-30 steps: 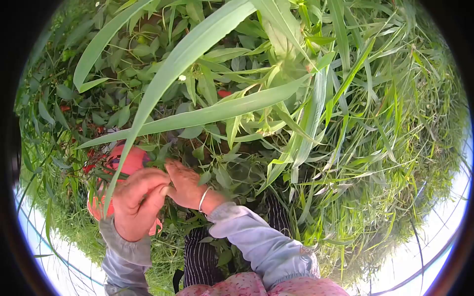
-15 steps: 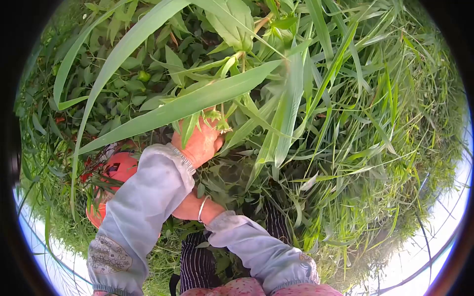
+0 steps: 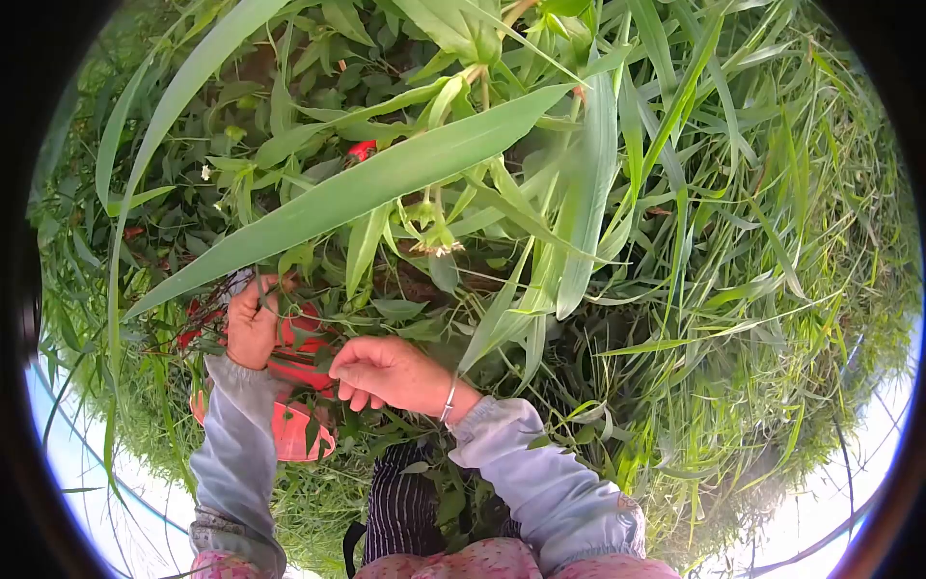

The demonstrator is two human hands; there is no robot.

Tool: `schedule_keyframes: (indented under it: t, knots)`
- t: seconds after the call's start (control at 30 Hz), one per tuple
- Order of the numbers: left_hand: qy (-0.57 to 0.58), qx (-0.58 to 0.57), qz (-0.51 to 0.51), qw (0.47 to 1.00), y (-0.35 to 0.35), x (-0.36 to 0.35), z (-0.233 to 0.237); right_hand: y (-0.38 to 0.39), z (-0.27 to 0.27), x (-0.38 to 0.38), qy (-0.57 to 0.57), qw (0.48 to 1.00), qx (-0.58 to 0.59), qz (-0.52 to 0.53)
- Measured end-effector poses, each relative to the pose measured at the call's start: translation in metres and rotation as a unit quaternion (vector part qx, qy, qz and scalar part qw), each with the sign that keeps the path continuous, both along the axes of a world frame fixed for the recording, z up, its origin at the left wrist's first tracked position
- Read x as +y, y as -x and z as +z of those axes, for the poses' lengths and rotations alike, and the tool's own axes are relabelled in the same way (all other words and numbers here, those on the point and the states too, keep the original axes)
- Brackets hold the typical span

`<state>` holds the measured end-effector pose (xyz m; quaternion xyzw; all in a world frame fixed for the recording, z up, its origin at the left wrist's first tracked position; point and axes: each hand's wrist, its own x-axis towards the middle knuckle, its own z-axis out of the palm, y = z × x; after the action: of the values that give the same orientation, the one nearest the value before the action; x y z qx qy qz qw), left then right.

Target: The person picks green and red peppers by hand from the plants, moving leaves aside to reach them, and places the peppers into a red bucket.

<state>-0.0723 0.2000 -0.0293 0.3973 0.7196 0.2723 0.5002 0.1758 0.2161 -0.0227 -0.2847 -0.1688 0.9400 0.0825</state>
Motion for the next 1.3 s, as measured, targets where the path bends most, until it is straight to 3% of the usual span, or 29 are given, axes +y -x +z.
schedule_keyframes:
  t: [0.07, 0.1, 0.17, 0.23, 0.27, 0.3, 0.33, 0.4, 0.5, 0.53, 0.6, 0.77, 0.8, 0.9, 0.93, 1.0, 1.03, 1.1, 1.17, 1.3]
  knots:
    - [-0.006, -0.024, -0.004, 1.000, 0.006, -0.001, 0.000, -0.002, 0.010, 0.007, 0.047, 0.993, 0.040, -0.103]
    - [-0.010, -0.038, -0.006, 0.999, 0.002, 0.006, 0.005, 0.000, 0.013, 0.012, 0.083, 0.974, -0.003, -0.210]
    - [0.031, -0.012, -0.107, 0.994, -0.017, 0.025, 0.030, -0.004, 0.007, 0.017, 0.014, 0.978, -0.084, -0.191]
    - [0.043, 0.016, -0.160, 0.986, -0.030, 0.026, 0.038, 0.008, 0.005, 0.006, -0.030, 0.987, -0.132, -0.090]
    - [0.011, -0.009, -0.138, 0.990, -0.040, 0.024, 0.038, 0.015, 0.004, -0.001, -0.107, 0.983, -0.138, -0.052]
    - [0.056, -0.034, -0.102, 0.993, -0.032, 0.014, 0.032, 0.021, 0.001, -0.008, -0.181, 0.973, -0.142, -0.013]
    - [0.104, -0.059, -0.067, 0.991, -0.024, 0.009, 0.028, 0.025, -0.003, -0.014, -0.276, 0.946, -0.172, -0.004]
    - [0.098, 0.017, -0.094, 0.991, -0.029, 0.003, 0.032, 0.031, -0.006, -0.024, -0.453, 0.862, -0.228, 0.017]
    - [0.092, -0.104, 0.005, 0.990, -0.019, -0.005, 0.022, 0.035, 0.010, -0.030, -0.468, 0.846, -0.253, 0.043]
    - [0.033, 0.021, -0.069, 0.997, -0.025, -0.009, 0.026, 0.036, 0.016, -0.029, -0.466, 0.844, -0.253, 0.075]
    - [0.141, 0.112, -0.177, 0.968, -0.027, 0.005, 0.048, 0.036, 0.011, -0.035, -0.478, 0.838, -0.246, 0.090]
    - [0.211, 0.232, -0.348, 0.884, -0.023, -0.013, 0.072, 0.036, 0.011, -0.035, -0.496, 0.828, -0.249, 0.086]
    - [0.224, 0.212, -0.358, 0.881, -0.017, -0.027, 0.076, 0.037, 0.008, -0.037, -0.501, 0.823, -0.255, 0.079]
    - [0.249, 0.288, -0.236, 0.894, -0.041, -0.002, 0.109, 0.036, 0.007, -0.038, -0.496, 0.823, -0.265, 0.082]
    - [0.177, 0.289, -0.171, 0.925, -0.042, 0.003, 0.109, 0.037, 0.008, -0.038, -0.491, 0.826, -0.263, 0.086]
    - [-0.024, 0.257, -0.261, 0.930, -0.061, 0.037, 0.108, 0.040, 0.011, -0.036, -0.485, 0.828, -0.259, 0.109]
    - [-0.125, 0.236, -0.301, 0.916, -0.076, 0.055, 0.105, 0.041, 0.013, -0.035, -0.483, 0.829, -0.257, 0.121]
    - [-0.176, 0.287, -0.433, 0.836, -0.111, 0.083, 0.091, 0.041, 0.012, -0.033, -0.510, 0.813, -0.236, 0.154]
    - [-0.055, 0.463, -0.481, 0.742, -0.128, 0.084, 0.049, 0.042, 0.011, -0.039, -0.528, 0.801, -0.224, 0.173]
    - [0.001, 0.489, -0.488, 0.723, -0.114, 0.085, 0.007, 0.049, 0.003, -0.053, -0.529, 0.804, -0.220, 0.160]
